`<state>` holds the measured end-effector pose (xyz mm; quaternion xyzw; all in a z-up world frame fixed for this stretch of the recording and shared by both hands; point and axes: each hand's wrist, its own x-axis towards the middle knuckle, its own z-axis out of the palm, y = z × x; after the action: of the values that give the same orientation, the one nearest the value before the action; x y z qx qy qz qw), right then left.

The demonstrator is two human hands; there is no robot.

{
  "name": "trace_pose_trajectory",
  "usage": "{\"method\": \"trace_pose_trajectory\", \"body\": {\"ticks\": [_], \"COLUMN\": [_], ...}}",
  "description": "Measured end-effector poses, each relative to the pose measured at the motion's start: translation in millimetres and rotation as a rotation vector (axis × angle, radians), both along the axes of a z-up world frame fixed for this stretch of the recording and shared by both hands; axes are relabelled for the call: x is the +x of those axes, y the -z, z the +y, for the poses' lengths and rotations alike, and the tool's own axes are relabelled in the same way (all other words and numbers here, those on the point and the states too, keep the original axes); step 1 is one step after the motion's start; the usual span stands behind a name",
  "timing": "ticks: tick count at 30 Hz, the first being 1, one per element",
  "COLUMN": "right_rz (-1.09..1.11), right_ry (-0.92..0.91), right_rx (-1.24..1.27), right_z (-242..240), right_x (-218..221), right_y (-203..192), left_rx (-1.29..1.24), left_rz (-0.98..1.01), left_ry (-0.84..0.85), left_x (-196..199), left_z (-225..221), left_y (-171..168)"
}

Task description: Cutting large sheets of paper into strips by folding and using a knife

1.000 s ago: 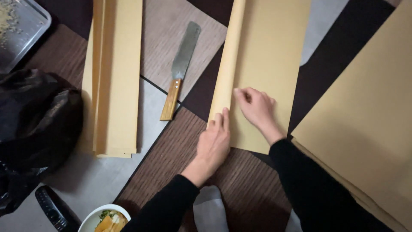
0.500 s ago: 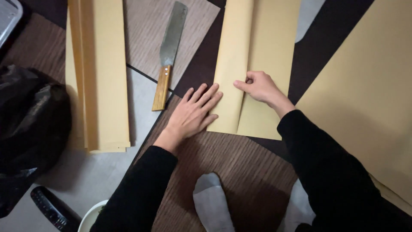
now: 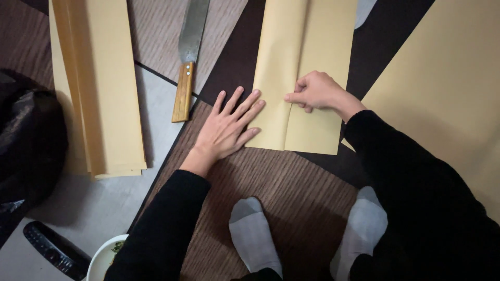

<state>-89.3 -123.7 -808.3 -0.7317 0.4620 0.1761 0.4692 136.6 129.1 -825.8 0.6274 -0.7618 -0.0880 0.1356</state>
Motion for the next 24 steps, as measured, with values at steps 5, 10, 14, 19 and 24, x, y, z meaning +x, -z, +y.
{"method": "trace_pose_trajectory", "body": {"ticks": [5, 10, 14, 19, 24], "right_rz": [0.029, 0.034, 0.016, -0.024, -0.123], "right_ry": [-0.025, -0.023, -0.012, 0.002, 0.053], "right_rx": [-0.033, -0.016, -0.005, 0.044, 0.137], "right_z": [4.9, 6.2, 6.8, 4.3, 0.6], "right_x": [3.0, 4.4, 2.3, -1.1, -14.0], "right_y": [-7.5, -20.1, -18.5, -25.7, -27.5], "left_rx": [0.001, -0.033, -0.045, -0.062, -0.075], "left_rz": [-0.004, 0.021, 0.024, 0.058, 0.051], "left_ry": [0.007, 0.007, 0.001, 0.000, 0.022], "left_x": [4.2, 3.5, 1.1, -7.5, -13.1], "left_z": [5.7, 5.7, 5.9, 3.3, 2.6], "left_y": [2.3, 10.1, 11.4, 9.7, 16.9]}}
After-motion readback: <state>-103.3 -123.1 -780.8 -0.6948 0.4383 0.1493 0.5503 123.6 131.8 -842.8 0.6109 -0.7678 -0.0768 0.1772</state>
